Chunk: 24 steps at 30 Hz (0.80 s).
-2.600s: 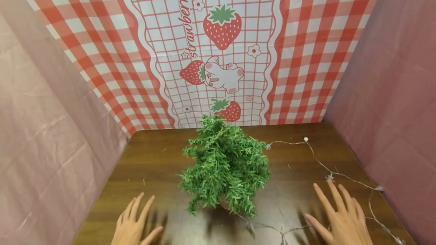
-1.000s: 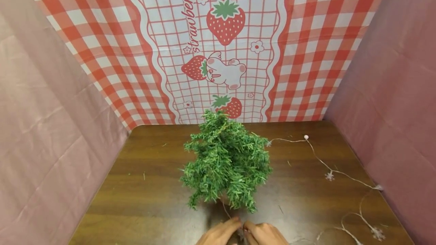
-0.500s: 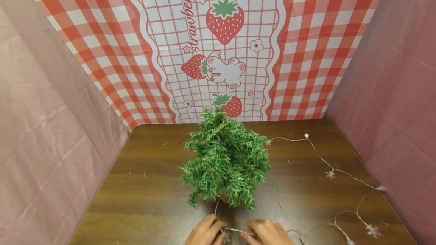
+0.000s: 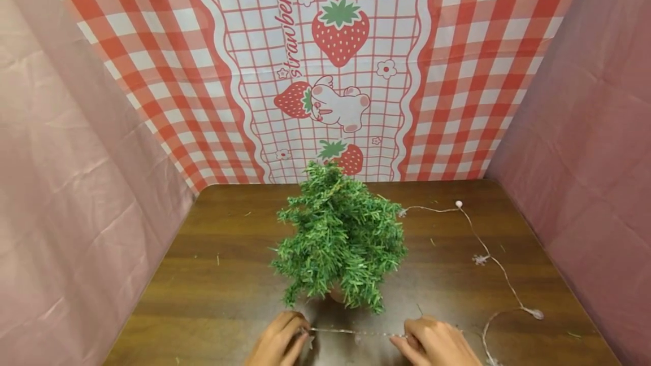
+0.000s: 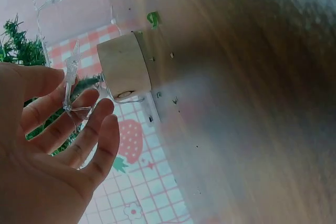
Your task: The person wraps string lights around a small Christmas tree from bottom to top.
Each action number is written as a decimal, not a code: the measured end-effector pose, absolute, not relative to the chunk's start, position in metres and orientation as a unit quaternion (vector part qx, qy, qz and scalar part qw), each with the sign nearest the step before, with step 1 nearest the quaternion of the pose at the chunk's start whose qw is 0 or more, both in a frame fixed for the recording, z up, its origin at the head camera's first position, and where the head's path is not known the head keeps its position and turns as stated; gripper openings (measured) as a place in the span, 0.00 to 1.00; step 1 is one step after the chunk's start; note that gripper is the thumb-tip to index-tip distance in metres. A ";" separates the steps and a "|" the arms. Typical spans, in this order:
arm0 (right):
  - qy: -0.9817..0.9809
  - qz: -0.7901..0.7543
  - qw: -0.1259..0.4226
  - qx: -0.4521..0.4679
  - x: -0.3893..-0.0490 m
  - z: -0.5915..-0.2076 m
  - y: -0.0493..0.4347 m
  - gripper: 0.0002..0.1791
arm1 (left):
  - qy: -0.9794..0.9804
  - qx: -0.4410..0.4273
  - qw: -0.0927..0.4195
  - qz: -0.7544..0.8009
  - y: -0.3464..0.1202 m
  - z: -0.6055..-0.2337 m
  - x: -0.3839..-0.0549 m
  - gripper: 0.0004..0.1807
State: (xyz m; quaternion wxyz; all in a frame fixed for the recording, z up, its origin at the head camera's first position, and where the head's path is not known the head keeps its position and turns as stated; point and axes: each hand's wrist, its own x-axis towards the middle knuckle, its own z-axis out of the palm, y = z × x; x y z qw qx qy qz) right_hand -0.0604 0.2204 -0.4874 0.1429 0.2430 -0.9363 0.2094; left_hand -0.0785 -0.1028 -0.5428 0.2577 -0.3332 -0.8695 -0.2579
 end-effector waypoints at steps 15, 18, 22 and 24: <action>-0.931 0.208 0.152 0.259 -0.056 -0.463 0.224 0.21 | -0.839 -0.362 0.292 -0.284 -0.110 -0.527 -0.078 0.08; -0.904 0.287 0.146 0.280 -0.056 -0.455 0.225 0.21 | -0.842 -0.354 0.272 -0.303 -0.113 -0.523 -0.077 0.10; -0.872 0.359 0.134 0.304 -0.057 -0.442 0.228 0.20 | -0.852 -0.326 0.228 -0.340 -0.119 -0.520 -0.076 0.13; -0.864 0.372 0.129 0.313 -0.058 -0.436 0.230 0.18 | -0.851 -0.317 0.224 -0.353 -0.121 -0.519 -0.076 0.13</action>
